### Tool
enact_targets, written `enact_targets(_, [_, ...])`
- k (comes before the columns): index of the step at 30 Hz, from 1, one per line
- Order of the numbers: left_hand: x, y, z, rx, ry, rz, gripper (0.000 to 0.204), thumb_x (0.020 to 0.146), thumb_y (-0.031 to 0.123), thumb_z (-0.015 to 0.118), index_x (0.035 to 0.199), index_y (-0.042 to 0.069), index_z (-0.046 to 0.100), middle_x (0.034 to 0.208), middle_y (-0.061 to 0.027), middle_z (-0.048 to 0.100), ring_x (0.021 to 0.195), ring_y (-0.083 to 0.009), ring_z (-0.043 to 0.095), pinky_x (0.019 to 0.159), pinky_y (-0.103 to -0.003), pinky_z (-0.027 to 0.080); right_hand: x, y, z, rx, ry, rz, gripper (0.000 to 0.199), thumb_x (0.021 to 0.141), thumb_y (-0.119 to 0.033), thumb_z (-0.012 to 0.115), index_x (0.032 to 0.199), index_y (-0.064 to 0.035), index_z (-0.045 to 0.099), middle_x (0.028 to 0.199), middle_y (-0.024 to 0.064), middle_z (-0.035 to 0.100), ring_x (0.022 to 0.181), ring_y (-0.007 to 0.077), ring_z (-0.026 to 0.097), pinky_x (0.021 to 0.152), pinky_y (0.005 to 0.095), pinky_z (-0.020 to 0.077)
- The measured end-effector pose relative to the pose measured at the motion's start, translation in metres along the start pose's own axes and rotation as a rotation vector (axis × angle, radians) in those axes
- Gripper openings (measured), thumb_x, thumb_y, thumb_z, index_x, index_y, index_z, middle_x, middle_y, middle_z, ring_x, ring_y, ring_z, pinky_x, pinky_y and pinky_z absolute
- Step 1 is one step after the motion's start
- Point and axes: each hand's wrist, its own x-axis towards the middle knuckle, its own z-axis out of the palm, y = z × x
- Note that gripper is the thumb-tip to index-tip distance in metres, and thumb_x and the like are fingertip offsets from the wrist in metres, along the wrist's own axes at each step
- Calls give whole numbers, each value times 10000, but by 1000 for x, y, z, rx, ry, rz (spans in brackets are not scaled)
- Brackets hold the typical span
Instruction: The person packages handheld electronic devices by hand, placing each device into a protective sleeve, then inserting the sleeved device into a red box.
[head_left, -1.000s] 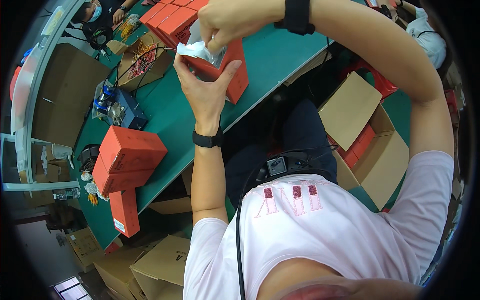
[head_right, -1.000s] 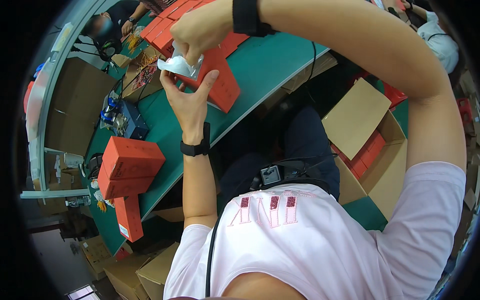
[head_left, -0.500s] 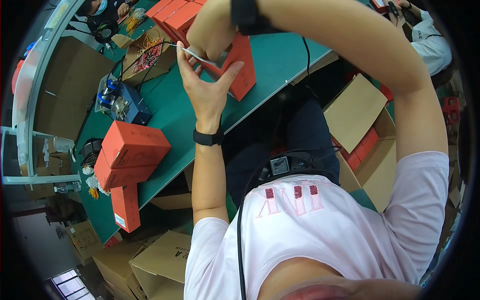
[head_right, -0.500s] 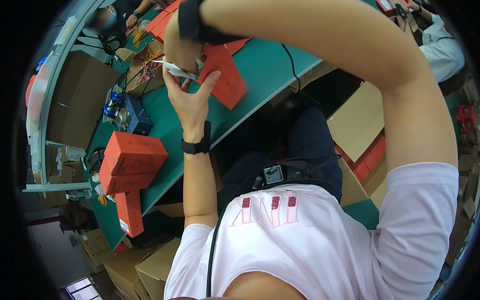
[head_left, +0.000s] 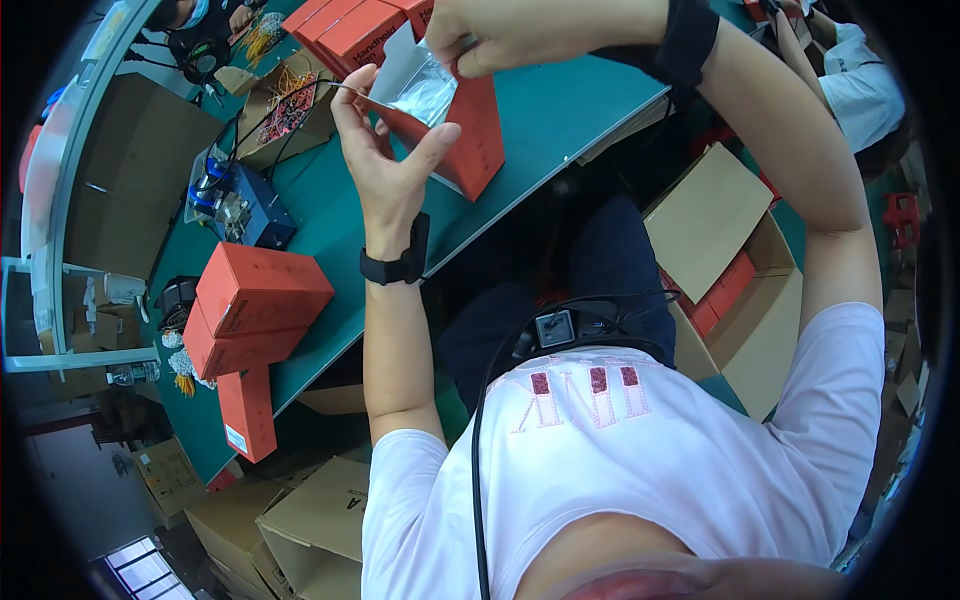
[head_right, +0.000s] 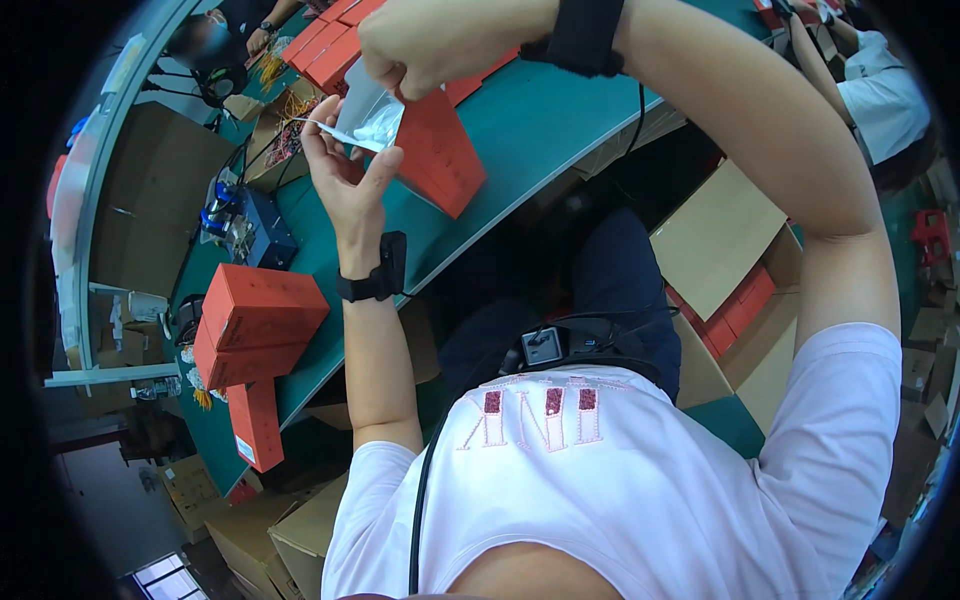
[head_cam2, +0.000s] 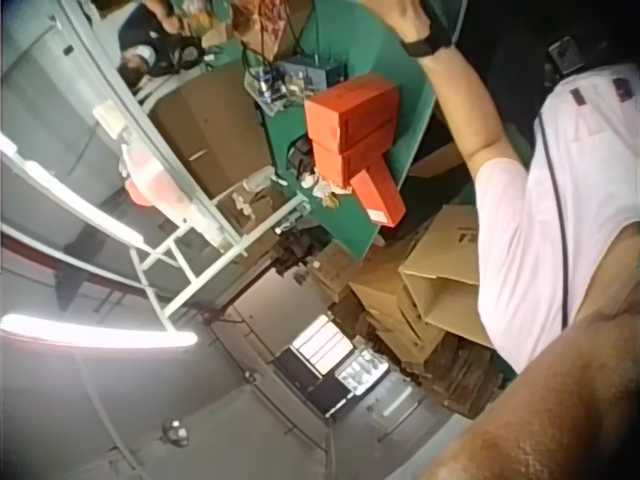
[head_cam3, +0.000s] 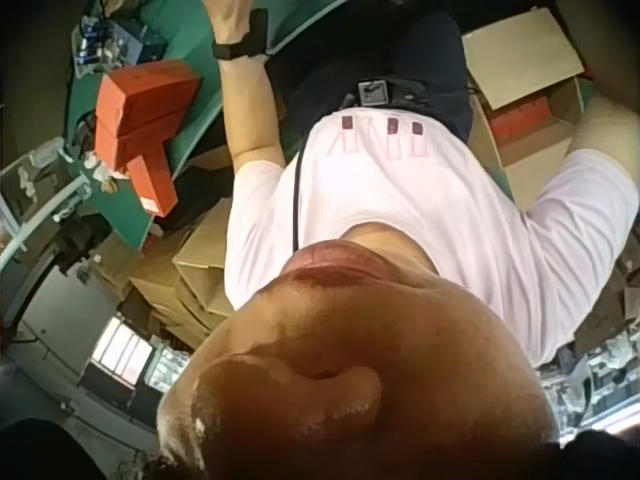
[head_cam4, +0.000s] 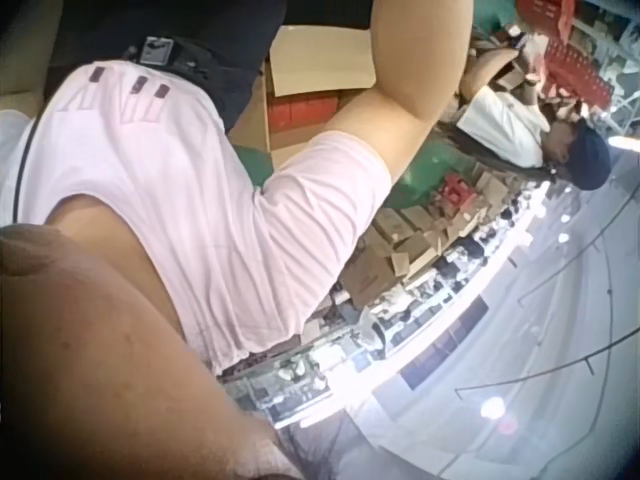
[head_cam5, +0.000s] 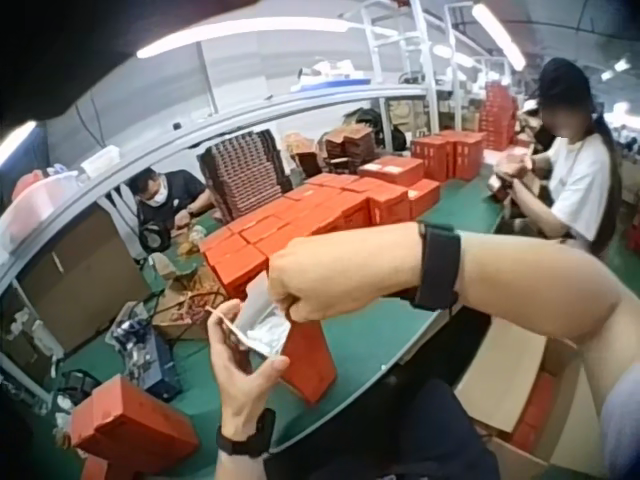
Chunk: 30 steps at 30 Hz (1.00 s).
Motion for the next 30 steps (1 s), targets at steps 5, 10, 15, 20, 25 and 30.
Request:
enact_targets(5, [17, 6, -23, -201, -213, -108, 796, 758, 226, 906, 1402, 13, 490, 1155, -34, 608, 1035, -112, 608, 890, -269, 507, 5, 18, 51, -167, 267, -184, 146, 866, -115, 639, 945, -3, 689, 842, 169, 706, 750, 347, 683, 697, 438, 537])
enact_targets(10, [26, 14, -18, -128, -220, -177, 573, 885, 127, 798, 1368, -12, 524, 1148, -55, 636, 1030, -107, 627, 855, -244, 533, -36, 18, 83, -386, 493, -289, 247, 939, -88, 665, 1179, -37, 630, 1078, 93, 666, 1074, 264, 646, 984, 383, 512])
enact_targets(15, [28, 20, 13, -203, -118, -139, 486, 909, 62, 750, 1337, -20, 535, 1233, -99, 641, 994, -115, 655, 839, -236, 545, -34, 32, 101, -354, 718, -318, 202, 965, -150, 644, 1147, -63, 656, 1064, 108, 664, 1064, 281, 654, 933, 373, 534])
enact_targets(20, [17, 22, 7, 12, -77, -158, 403, 937, 94, 701, 1325, 4, 645, 1072, -141, 714, 1014, -167, 680, 826, -299, 548, -1, 2, 108, -227, 1288, 63, 453, 885, -208, 714, 1283, -15, 617, 1104, 193, 653, 1100, 346, 619, 994, 382, 484])
enact_targets(25, [-5, 37, -3, 491, -37, 79, 435, 938, 236, 706, 1293, -8, 648, 1121, -191, 680, 1011, -291, 673, 890, -374, 529, 9, 5, 138, 285, 980, 55, 302, 973, -230, 664, 1222, -59, 679, 1045, 120, 679, 970, 266, 686, 849, 333, 558])
enact_targets(30, [-11, 42, -10, 613, -171, 163, 683, 770, 394, 853, 1256, -30, 629, 1271, -227, 556, 1134, -365, 609, 940, -417, 519, 6, 2, 137, 116, 816, 39, 377, 986, -282, 647, 1303, -81, 681, 1154, 129, 718, 917, 279, 712, 796, 311, 570])
